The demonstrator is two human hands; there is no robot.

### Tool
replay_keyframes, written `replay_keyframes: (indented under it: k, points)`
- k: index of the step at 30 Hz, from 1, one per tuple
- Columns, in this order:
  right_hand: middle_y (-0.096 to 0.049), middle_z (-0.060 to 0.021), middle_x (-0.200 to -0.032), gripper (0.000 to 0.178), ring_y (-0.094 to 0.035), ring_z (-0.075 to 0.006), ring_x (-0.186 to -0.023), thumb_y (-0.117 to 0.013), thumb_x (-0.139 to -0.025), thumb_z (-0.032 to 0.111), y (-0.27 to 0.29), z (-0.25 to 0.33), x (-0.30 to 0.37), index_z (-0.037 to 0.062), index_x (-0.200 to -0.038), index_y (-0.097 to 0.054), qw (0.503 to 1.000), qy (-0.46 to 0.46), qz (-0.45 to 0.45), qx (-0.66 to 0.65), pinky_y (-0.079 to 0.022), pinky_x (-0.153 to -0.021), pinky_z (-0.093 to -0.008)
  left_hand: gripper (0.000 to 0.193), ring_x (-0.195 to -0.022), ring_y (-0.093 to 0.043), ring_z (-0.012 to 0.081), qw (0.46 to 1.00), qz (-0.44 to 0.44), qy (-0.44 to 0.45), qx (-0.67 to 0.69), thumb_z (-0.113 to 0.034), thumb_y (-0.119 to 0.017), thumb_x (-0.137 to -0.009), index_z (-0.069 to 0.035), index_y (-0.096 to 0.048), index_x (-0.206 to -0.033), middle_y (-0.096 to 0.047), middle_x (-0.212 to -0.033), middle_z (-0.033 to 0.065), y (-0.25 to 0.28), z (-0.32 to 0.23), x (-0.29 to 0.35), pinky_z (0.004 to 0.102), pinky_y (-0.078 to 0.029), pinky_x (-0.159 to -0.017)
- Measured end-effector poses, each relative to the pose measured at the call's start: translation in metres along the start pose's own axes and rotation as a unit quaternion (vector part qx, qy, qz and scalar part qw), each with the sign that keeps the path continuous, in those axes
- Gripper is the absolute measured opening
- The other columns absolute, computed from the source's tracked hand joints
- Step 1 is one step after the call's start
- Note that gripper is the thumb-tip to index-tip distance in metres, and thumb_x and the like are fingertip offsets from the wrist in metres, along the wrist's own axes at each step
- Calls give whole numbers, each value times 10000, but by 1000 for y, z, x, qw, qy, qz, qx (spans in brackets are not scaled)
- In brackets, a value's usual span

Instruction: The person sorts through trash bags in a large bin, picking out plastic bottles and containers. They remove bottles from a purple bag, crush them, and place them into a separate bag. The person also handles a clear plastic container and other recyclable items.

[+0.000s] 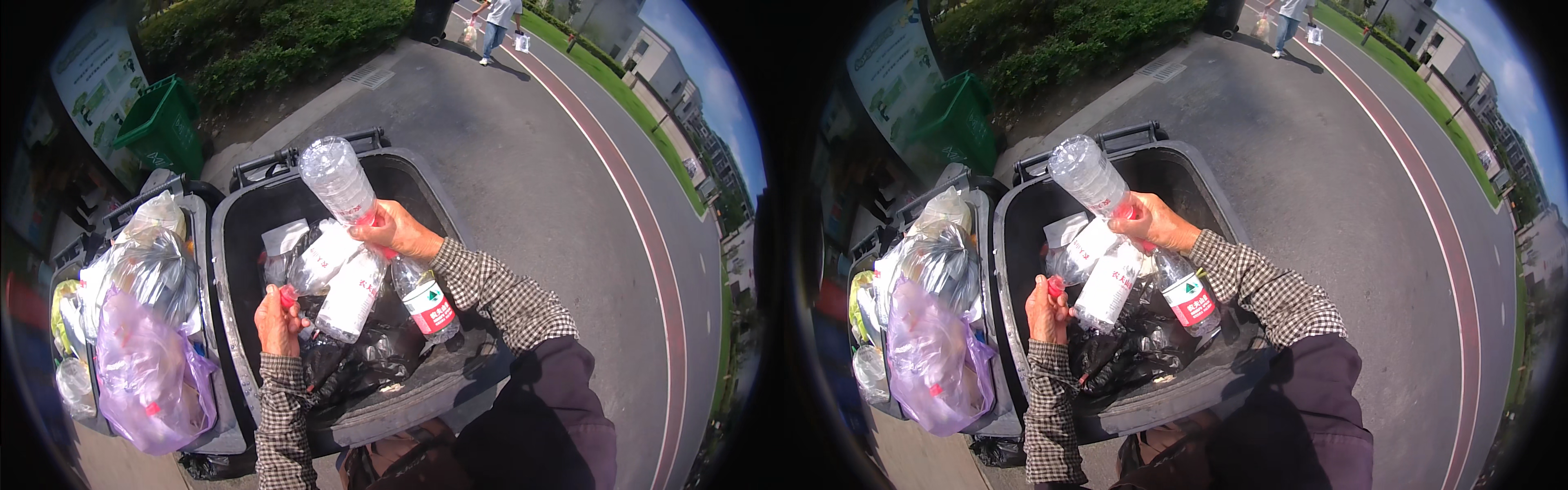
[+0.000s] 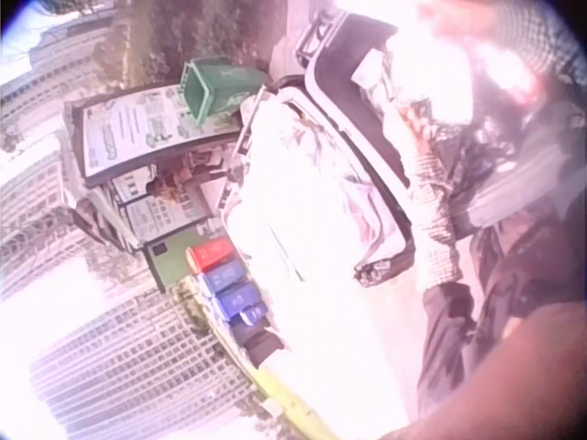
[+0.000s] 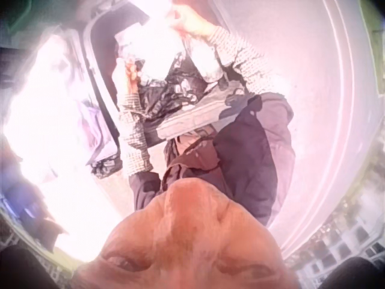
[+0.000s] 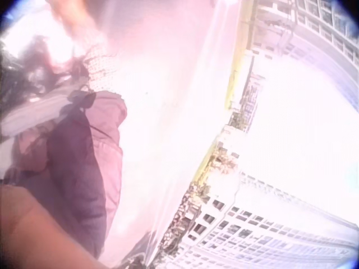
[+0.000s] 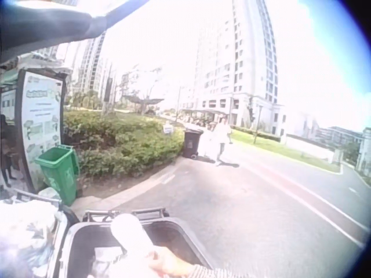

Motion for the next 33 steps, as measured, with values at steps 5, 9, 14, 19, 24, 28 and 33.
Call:
replay_keyframes:
  k: [5,9,14,19,24,28,33]
  points:
    - [-696,-55,-1105,307,-681,-114,-965,-719,-972,119,8,-18,9,18,-1254,-650,968,-70,-13,-239,-580,-849,-285,223,-744,-555,47,957,-13,-211,-198,-206,-659,-1039,-41,-664,-1189,-603,-892,-25,-35,-54,15,223,-522,-665]
    - [-703,-94,-1175,305,-696,-178,-1078,-699,-983,124,-14,-9,4,24,-1268,-651,944,-84,13,-319,-594,-947,-339,239,-808,-616,125,821,-21,-376,-429,-109,-676,-998,-1,-666,-1211,-646,-985,54,-49,-110,56,262,-509,-718]
    - [-693,-172,-1239,340,-699,-254,-1142,-629,-1014,165,-69,29,13,27,-1324,-606,928,-129,65,-342,-604,-951,-377,196,-778,-716,327,807,-109,-394,-426,-130,-707,-968,5,-681,-1108,-722,-947,172,-48,-146,108,365,-553,-680]
    - [-676,-217,-1262,458,-693,-321,-1141,-623,-1035,325,-125,8,20,54,-1399,-565,892,-144,218,-369,-585,-1007,-474,279,-654,-586,261,649,-111,-583,-475,-117,-770,-850,-26,-686,-1100,-567,-782,83,-13,-180,212,370,-482,-589]
    - [-669,-234,-1159,479,-705,-327,-626,-395,-1122,376,-248,6,46,238,-1577,-337,897,-152,284,-304,-582,-414,-418,336,-658,-559,254,603,-142,-611,-493,-196,-770,-841,-51,-676,-1130,-502,-771,62,104,-199,345,381,-468,-585]
    - [-662,-142,-1267,396,-700,-232,-1069,-590,-1042,183,-425,44,106,7,-1395,-553,954,-124,225,-153,-578,-938,-341,276,-763,-705,296,758,-280,-419,-414,-255,-656,-1012,-19,-669,-1155,-689,-879,131,226,-166,436,376,-564,-687]
    - [-653,-97,-1267,476,-661,-188,-1117,-702,-965,205,-609,15,186,3,-1373,-563,932,-216,281,-76,-538,-983,-314,171,-747,-741,279,759,-450,-336,-329,-147,-623,-1007,-16,-693,-1091,-739,-884,146,350,-119,557,352,-575,-675]
Point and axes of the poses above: each hand's wrist, its own x-axis away from the middle knuckle, its own y-axis out of the back of the hand, z = x × y, the point moved 5 cm from there along -x, towards the middle knuckle
